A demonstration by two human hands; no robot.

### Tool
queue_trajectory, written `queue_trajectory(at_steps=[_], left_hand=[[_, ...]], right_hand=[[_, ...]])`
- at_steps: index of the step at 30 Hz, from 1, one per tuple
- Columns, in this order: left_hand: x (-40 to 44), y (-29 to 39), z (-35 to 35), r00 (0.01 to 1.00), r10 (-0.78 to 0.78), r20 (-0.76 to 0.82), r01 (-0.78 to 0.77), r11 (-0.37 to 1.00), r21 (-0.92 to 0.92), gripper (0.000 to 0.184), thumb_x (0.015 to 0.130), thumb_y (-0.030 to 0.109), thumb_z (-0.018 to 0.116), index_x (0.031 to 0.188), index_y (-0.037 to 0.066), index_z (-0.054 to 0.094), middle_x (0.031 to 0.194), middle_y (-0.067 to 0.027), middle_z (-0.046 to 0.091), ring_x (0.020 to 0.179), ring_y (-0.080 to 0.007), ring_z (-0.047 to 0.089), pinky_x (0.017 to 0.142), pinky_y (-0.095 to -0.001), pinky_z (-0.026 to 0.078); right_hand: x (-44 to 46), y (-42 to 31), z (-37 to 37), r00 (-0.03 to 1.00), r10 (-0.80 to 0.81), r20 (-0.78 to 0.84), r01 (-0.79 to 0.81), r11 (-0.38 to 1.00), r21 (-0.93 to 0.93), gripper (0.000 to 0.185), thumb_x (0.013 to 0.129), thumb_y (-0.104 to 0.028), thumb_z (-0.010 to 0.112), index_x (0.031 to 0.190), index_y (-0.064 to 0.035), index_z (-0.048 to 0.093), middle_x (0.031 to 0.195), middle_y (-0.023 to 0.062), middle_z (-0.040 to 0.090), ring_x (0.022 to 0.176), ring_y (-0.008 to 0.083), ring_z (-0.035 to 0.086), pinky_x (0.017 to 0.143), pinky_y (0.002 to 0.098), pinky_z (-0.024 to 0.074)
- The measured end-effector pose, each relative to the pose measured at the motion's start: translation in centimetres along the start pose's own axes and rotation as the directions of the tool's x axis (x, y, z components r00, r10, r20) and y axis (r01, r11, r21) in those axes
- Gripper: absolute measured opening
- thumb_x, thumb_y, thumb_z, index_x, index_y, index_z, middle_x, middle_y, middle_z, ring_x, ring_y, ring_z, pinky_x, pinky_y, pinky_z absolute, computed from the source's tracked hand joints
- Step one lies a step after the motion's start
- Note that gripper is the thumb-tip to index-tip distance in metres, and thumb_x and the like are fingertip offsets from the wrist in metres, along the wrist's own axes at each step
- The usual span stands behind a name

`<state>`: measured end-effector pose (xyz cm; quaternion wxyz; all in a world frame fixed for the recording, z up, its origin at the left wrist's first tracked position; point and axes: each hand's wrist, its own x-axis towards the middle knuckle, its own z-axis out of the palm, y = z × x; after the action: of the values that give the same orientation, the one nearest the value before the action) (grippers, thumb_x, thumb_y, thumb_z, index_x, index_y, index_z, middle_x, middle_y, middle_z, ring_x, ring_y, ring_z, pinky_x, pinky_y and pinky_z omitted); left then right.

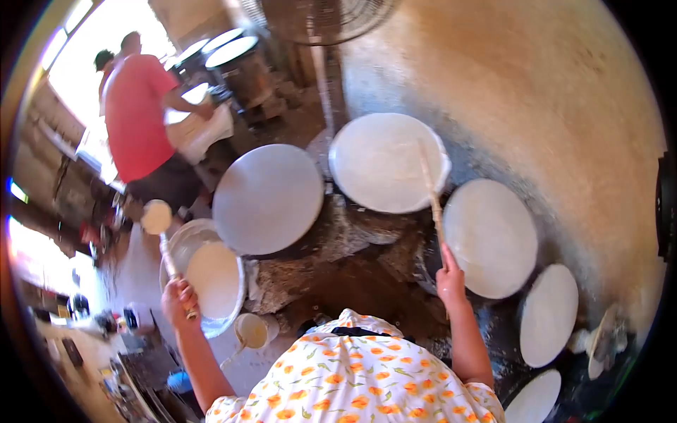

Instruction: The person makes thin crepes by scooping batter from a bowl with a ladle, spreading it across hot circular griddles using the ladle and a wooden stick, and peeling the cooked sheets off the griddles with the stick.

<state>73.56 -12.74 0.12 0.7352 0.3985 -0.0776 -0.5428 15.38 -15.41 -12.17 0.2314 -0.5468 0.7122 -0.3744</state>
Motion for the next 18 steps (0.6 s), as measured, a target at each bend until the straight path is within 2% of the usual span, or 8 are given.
queue_trajectory(at_steps=[2,4,6,8,10,12,14,18], left_hand=[[2.0,0.0,-4.7,0.993,0.001,-0.118,-0.009,0.998,-0.068,0.006,0.089,0.012,0.039,0.088,0.007,0.041,0.066,-0.0007,0.044,0.044,-0.0074,0.041,0.033,-0.0224,0.035],[3.1,-0.2,-9.1,0.971,-0.094,-0.22,0.088,0.995,-0.04,0.006,0.088,0.01,0.04,0.086,0.005,0.041,0.065,-0.0013,0.043,0.045,-0.0069,0.04,0.034,-0.0215,0.034],[3.7,-1.1,-12.8,0.909,-0.189,-0.373,0.181,0.982,-0.055,0.005,0.082,0.006,0.041,0.08,0.002,0.042,0.063,-0.0025,0.042,0.044,-0.0073,0.038,0.034,-0.0207,0.032],[4.0,-2.0,-16.2,0.797,-0.337,-0.502,0.282,0.942,-0.184,0.008,0.081,0.006,0.042,0.075,0.002,0.042,0.06,-0.0023,0.041,0.04,-0.0074,0.035,0.033,-0.0195,0.03],[5.0,-3.7,-22.0,0.722,-0.585,-0.369,0.383,0.782,-0.492,0.01,0.082,0.006,0.041,0.072,0.004,0.04,0.057,-0.001,0.04,0.038,-0.0072,0.034,0.032,-0.0188,0.03],[6.3,-6.1,-26.4,0.671,-0.645,-0.366,0.365,0.717,-0.594,0.012,0.082,0.007,0.041,0.07,0.005,0.039,0.056,-0.0001,0.039,0.038,-0.007,0.034,0.032,-0.0188,0.031],[8.5,-7.5,-29.0,0.621,-0.705,-0.344,0.347,0.64,-0.685,0.014,0.083,0.007,0.04,0.069,0.006,0.038,0.055,0.0008,0.038,0.038,-0.0069,0.034,0.032,-0.0187,0.031],[14.8,-8.0,-30.2,0.785,-0.541,-0.302,0.136,0.627,-0.767,0.015,0.085,0.008,0.038,0.07,0.008,0.039,0.055,0.002,0.038,0.04,-0.0073,0.036,0.032,-0.0198,0.033]], right_hand=[[1.5,-2.3,2.4,0.993,0.12,0.017,-0.12,0.993,-0.002,0.062,0.077,0.007,0.042,0.136,-0.0119,0.043,0.116,0.0263,0.056,0.104,0.0385,0.058,0.085,0.0393,0.0471],[1.2,-3.4,5.3,0.997,-0.074,-0.007,0.072,0.986,-0.151,0.065,0.075,0.008,0.043,0.137,-0.0115,0.041,0.117,0.0263,0.056,0.103,0.0376,0.059,0.084,0.0395,0.0473],[-0.9,-7.8,8.1,0.972,0.184,0.148,-0.148,0.963,-0.227,0.067,0.073,0.01,0.043,0.137,-0.0097,0.041,0.122,0.0236,0.055,0.109,0.0347,0.057,0.089,0.0376,0.0455],[-1.7,-6.3,10.0,0.994,-0.06,0.087,0.075,0.982,-0.175,0.067,0.072,0.012,0.043,0.136,-0.0092,0.042,0.127,0.0204,0.053,0.116,0.0312,0.053,0.094,0.035,0.0424],[-1.7,-7.4,10.5,0.996,-0.05,0.072,0.063,0.98,-0.191,0.066,0.072,0.013,0.041,0.135,-0.0092,0.044,0.13,0.019,0.052,0.121,0.0296,0.049,0.098,0.033,0.0392],[-1.5,-8.8,11.1,0.999,0.026,0.028,-0.02,0.978,-0.207,0.065,0.073,0.012,0.04,0.135,-0.0085,0.044,0.13,0.016,0.053,0.12,0.0265,0.052,0.098,0.03,0.038],[-1.4,-11.6,11.2,1.0,-0.03,0.01,0.031,0.967,-0.252,0.064,0.074,0.012,0.04,0.135,-0.0074,0.044,0.129,0.0153,0.054,0.118,0.0245,0.053,0.097,0.0295,0.0389],[-1.5,-14.2,11.6,0.999,-0.023,0.046,0.033,0.973,-0.23,0.063,0.074,0.012,0.04,0.135,-0.0061,0.045,0.129,0.0143,0.054,0.117,0.0224,0.054,0.096,0.0282,0.0394]])
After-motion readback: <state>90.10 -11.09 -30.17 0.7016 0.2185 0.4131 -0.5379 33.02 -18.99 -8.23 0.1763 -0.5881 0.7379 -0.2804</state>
